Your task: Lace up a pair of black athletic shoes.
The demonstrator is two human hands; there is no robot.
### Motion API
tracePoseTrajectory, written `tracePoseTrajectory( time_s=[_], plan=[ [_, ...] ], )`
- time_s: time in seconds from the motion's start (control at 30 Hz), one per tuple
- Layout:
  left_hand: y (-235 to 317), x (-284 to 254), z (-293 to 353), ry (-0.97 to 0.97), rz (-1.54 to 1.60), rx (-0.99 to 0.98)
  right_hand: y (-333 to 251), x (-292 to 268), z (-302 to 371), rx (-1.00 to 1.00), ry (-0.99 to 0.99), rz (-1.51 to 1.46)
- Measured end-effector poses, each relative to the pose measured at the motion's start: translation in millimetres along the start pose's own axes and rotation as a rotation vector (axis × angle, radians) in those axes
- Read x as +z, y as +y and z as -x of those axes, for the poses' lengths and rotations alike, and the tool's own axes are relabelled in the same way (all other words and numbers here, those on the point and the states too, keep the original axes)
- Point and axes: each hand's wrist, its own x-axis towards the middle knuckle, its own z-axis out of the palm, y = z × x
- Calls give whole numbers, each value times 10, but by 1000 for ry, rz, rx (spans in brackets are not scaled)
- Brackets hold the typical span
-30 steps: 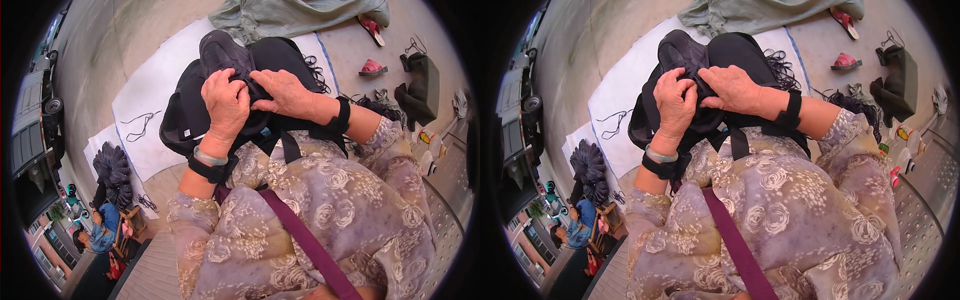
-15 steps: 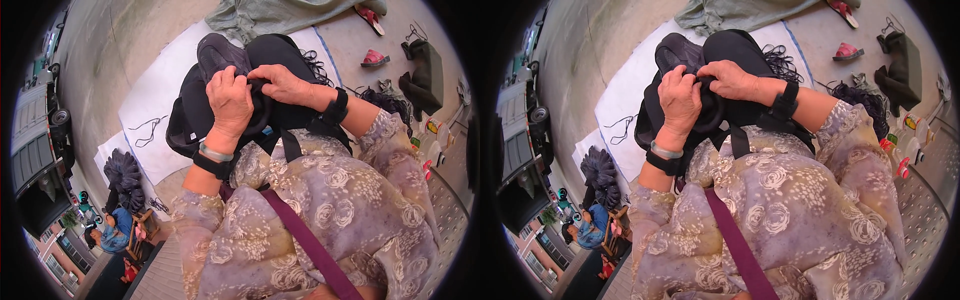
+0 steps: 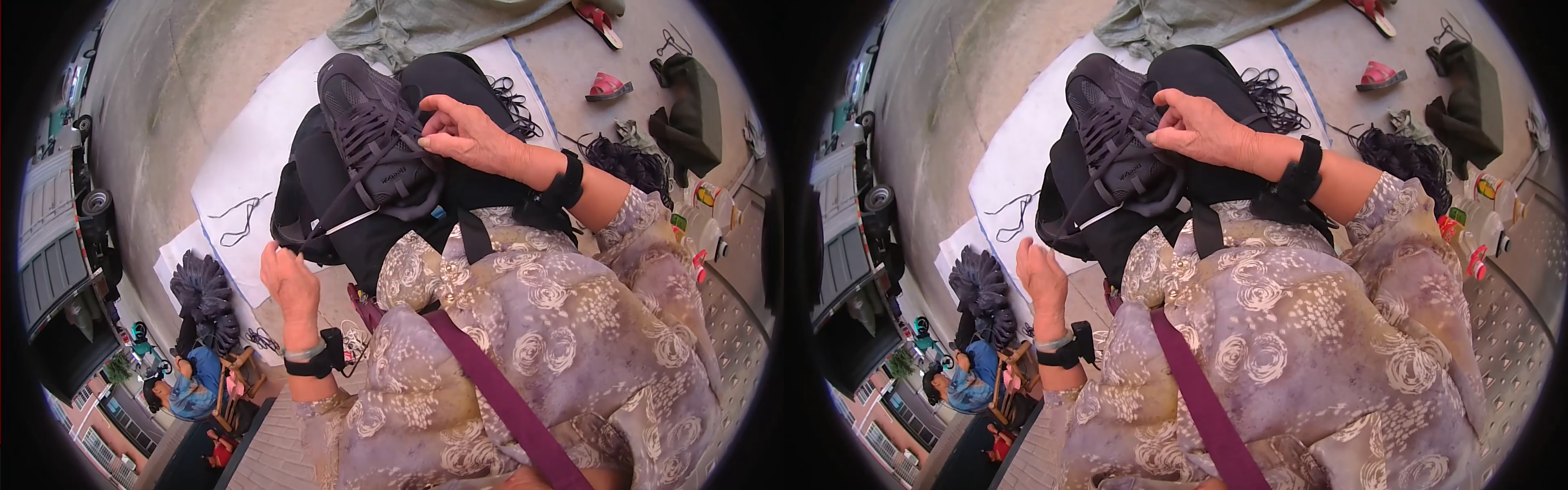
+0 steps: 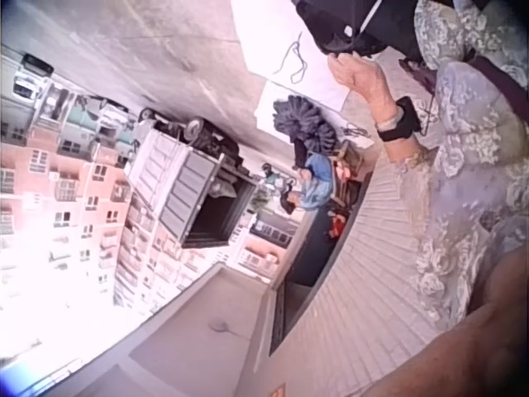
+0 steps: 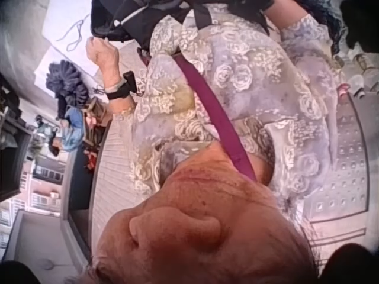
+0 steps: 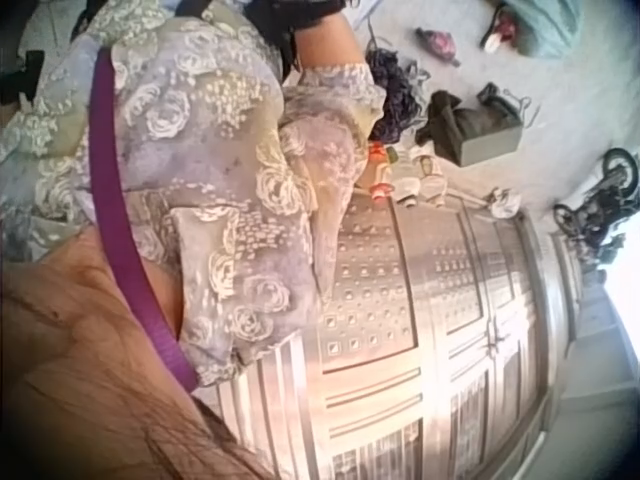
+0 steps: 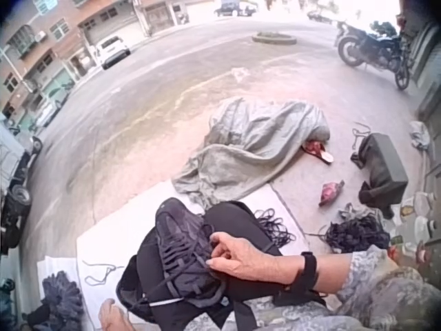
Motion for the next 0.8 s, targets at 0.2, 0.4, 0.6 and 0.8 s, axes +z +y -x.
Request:
tracePoseTrajectory(
  time_s=[0.2,0.4,0.6,0.8],
  plan=[
    [-975,329,749,-355,-300,-586,-7,-7,-187,155,-20,-36],
    [-293,422,165,19,596,-203,26,117,-273,28,-34,128],
    [626,305,-569,97,815,61,-28,119,-159,65,15,91],
    [806,280,-793,95,842,38,10,61,-89,89,-58,88]
  ],
)
